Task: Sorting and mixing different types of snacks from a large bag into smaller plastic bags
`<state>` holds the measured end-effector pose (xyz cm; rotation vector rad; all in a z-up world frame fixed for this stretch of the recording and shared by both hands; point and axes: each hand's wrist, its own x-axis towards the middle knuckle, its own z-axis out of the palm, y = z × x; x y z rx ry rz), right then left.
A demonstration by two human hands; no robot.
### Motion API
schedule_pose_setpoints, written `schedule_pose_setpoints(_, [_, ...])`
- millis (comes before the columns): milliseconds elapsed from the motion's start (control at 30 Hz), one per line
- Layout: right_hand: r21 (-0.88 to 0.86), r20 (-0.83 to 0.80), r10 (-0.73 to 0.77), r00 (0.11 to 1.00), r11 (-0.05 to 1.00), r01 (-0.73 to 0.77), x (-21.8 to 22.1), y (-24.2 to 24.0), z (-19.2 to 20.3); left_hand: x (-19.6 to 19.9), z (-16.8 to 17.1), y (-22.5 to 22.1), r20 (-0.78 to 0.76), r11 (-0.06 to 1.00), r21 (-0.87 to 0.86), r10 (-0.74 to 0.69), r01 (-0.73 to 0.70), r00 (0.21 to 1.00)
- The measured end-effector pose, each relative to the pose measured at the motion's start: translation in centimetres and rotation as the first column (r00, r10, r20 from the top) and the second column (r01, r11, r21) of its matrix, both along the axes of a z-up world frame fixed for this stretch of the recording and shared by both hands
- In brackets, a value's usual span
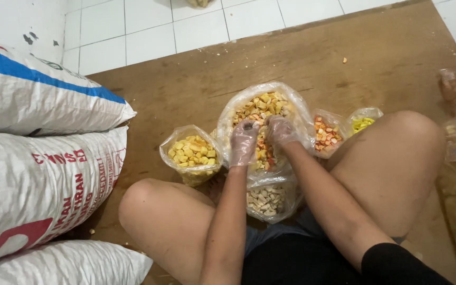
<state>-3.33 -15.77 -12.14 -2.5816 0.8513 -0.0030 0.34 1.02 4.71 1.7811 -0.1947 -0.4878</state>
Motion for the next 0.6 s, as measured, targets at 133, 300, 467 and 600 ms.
schedule_pose_setpoints(133, [0.102,-0.002,0.003,1.0,0.995,-0.003,-0.9,2.0,5.8,0.3,0.8,0.6,-0.061,0.989,-0.145,0.0,-0.009,0.998])
schedule_pose_setpoints(300, [0.192,-0.101,-0.198,0.975,0.958,0.215,-0.5,3.3,9.2,1.7,0.2,1.3,-0.036,0.988,-0.149,-0.05,0.044,0.998])
schedule_pose_setpoints(467, [0.727,0.314,-0.427,0.848,0.683,0.075,-2.0,2.4,11.6,2.2,2.3,1.9,-0.087,0.954,-0.299,-0.03,0.002,0.996])
schedule_pose_setpoints(600, [0.951,0.184,-0.524,0.831,0.307,-0.017,-2.8,2.9,15.4,3.4,0.5,1.9,-0.073,0.939,-0.342,0.015,-0.039,0.997])
